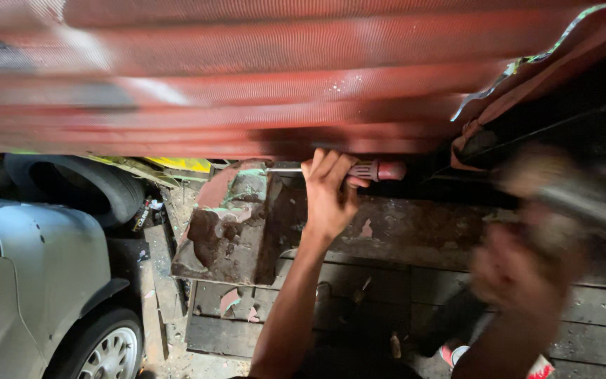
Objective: The person uses a hammer and a metal chisel to repeatedly strike and shape a metal component attached to a red vehicle. The person holds the chisel against the metal and strikes it with the hammer, occasionally adjusting the chisel's position.
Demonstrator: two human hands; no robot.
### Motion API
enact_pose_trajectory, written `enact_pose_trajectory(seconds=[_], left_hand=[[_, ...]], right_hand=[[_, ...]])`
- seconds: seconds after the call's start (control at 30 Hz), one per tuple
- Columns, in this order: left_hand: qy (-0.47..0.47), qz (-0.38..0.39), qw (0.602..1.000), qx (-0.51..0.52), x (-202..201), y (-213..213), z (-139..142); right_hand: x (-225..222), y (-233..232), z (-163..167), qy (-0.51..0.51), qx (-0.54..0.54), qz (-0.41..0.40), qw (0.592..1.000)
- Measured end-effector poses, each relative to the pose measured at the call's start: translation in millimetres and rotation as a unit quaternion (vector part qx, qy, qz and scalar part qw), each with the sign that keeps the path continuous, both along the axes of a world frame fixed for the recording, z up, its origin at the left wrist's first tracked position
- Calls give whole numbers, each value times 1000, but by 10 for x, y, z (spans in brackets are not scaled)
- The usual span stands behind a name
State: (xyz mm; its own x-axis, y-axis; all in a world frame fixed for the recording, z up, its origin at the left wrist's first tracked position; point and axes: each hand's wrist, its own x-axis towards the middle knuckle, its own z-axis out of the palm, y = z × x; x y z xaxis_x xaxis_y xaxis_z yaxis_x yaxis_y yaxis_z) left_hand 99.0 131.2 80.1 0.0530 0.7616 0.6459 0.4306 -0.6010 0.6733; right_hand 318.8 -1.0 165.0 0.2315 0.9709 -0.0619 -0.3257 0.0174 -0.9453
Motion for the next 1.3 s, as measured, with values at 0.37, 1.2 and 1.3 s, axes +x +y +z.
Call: enact_pose_trajectory(seconds=[0.37,1.2,1.3], left_hand=[[15,27,999,11,63,70,-90],[1,2,1000,-5,-101,-84,8],[8,-7,1000,0,-106,-100,23]], right_hand=[[260,48,80,-68,-6,-70,995],[-70,132,59,-8,-38,18,999],[-82,154,27,3,-48,36,998]])
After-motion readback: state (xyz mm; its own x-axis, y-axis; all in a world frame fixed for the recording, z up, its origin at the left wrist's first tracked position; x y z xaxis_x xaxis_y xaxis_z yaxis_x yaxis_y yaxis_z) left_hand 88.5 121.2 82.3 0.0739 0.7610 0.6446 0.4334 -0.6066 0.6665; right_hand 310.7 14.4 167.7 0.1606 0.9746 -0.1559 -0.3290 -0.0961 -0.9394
